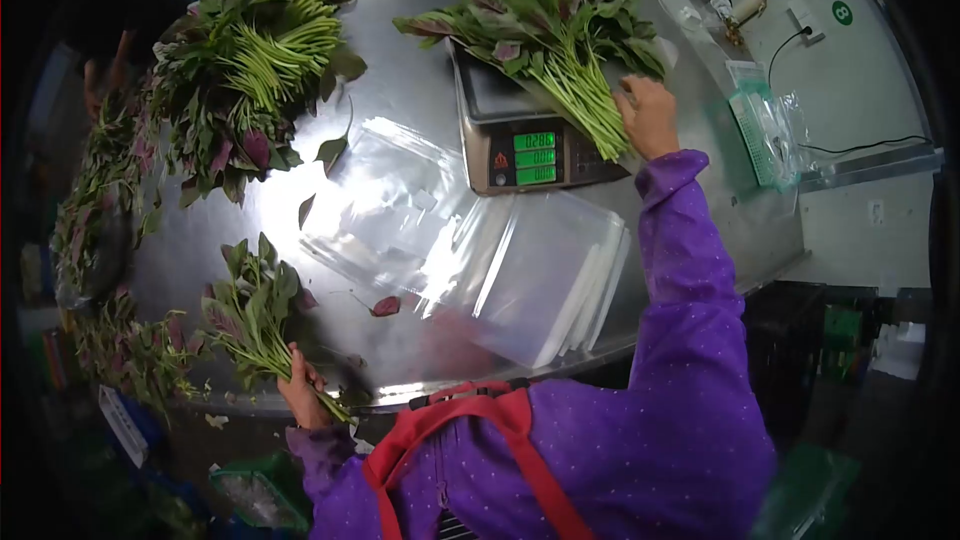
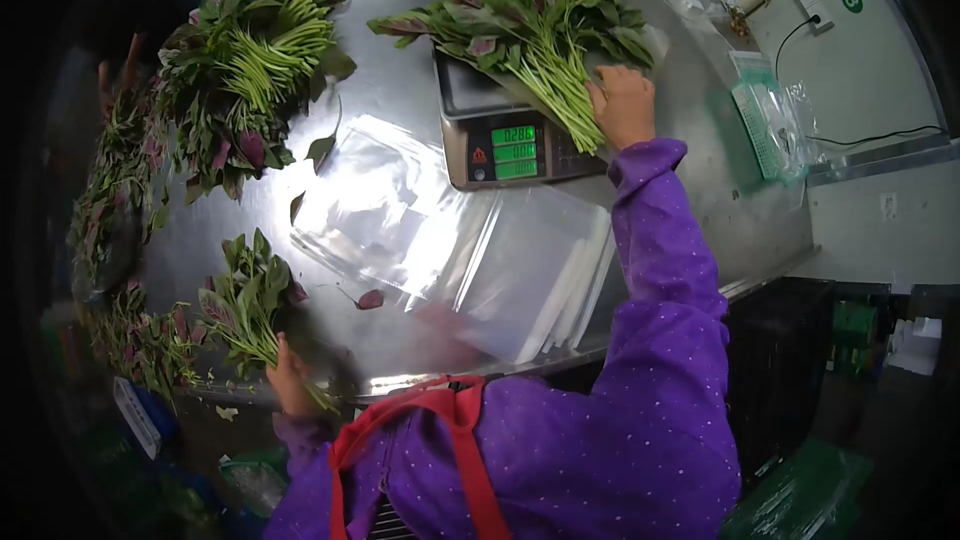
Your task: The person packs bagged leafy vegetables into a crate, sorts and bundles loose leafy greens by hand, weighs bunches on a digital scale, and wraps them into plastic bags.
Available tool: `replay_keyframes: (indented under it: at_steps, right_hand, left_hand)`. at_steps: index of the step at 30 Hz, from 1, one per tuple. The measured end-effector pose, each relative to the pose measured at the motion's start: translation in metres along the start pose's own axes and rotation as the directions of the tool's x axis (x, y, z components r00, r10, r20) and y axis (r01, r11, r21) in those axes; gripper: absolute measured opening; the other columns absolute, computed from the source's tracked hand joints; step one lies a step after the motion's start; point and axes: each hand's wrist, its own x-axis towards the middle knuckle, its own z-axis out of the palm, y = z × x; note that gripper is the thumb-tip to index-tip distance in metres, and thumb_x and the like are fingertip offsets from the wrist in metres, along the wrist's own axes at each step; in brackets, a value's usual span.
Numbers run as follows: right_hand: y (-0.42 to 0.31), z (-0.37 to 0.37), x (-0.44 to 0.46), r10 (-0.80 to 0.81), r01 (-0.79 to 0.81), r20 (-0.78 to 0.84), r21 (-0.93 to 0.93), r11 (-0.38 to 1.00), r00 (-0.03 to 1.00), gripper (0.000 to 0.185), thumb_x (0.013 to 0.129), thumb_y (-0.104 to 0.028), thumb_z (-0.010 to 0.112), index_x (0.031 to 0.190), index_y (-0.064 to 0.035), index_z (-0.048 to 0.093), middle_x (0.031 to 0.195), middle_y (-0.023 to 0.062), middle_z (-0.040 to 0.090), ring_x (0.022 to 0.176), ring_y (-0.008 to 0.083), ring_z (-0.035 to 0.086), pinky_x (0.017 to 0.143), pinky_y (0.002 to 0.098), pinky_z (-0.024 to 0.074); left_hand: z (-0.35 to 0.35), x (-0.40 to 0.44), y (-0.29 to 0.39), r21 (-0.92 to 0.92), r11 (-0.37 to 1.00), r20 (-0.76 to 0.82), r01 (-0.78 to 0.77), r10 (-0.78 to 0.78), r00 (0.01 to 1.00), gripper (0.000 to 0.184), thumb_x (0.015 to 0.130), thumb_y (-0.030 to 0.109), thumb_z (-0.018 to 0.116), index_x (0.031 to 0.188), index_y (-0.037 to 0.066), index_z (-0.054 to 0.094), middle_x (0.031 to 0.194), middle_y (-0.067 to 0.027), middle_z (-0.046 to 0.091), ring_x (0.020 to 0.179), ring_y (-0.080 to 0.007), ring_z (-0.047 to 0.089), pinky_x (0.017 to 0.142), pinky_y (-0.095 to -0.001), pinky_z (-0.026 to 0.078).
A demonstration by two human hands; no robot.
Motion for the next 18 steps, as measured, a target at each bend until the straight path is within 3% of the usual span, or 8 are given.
replay_keyframes:
  at_steps: [3, 10, 12, 18]
  right_hand:
    - [-0.015, -0.025, -0.011, 0.035, -0.023, -0.052, 0.211, 0.977, 0.998, 0.015, 0.079, -0.016, 0.064, 0.088, -0.0041, 0.066, 0.086, 0.0113, 0.065, 0.084, 0.0295, 0.059, 0.075, 0.0399, 0.0434]
    - [-0.056, -0.056, -0.053, 0.176, -0.149, -0.029, 0.41, 0.9, 0.984, 0.012, 0.079, -0.009, 0.063, 0.087, 0.0002, 0.066, 0.081, 0.0151, 0.065, 0.076, 0.0308, 0.061, 0.07, 0.0359, 0.0467]
    - [-0.064, -0.049, -0.066, 0.206, -0.173, -0.014, 0.49, 0.854, 0.978, 0.013, 0.079, -0.009, 0.063, 0.087, 0.0014, 0.066, 0.08, 0.0161, 0.065, 0.075, 0.03, 0.061, 0.069, 0.035, 0.047]
    - [-0.084, -0.054, -0.072, 0.299, -0.296, 0.077, 0.505, 0.811, 0.951, 0.013, 0.079, -0.008, 0.063, 0.087, 0.0016, 0.066, 0.08, 0.0169, 0.065, 0.073, 0.0291, 0.062, 0.068, 0.0349, 0.0475]
  left_hand:
    - [-0.001, 0.004, 0.005, 0.013, 0.998, 0.034, -0.06, 0.059, 0.998, 0.035, 0.089, 0.023, 0.06, 0.115, 0.002, 0.051, 0.056, 0.0014, 0.038, 0.043, -0.0074, 0.036, 0.041, -0.0234, 0.03]
    - [0.007, -0.011, 0.044, 0.052, 0.967, 0.088, -0.25, 0.245, 0.965, 0.036, 0.091, 0.026, 0.057, 0.114, -0.001, 0.051, 0.058, 0.0006, 0.041, 0.045, -0.0068, 0.038, 0.041, -0.0225, 0.031]
    - [0.012, -0.013, 0.046, 0.029, 0.966, 0.097, -0.257, 0.253, 0.962, 0.037, 0.092, 0.028, 0.055, 0.114, -0.002, 0.051, 0.058, 0.0005, 0.041, 0.046, -0.0069, 0.039, 0.041, -0.0225, 0.031]
    - [0.001, -0.012, 0.042, -0.027, 0.976, 0.151, -0.214, 0.216, 0.965, 0.037, 0.095, 0.029, 0.05, 0.114, -0.002, 0.05, 0.057, 0.0004, 0.041, 0.045, -0.007, 0.039, 0.042, -0.0225, 0.032]
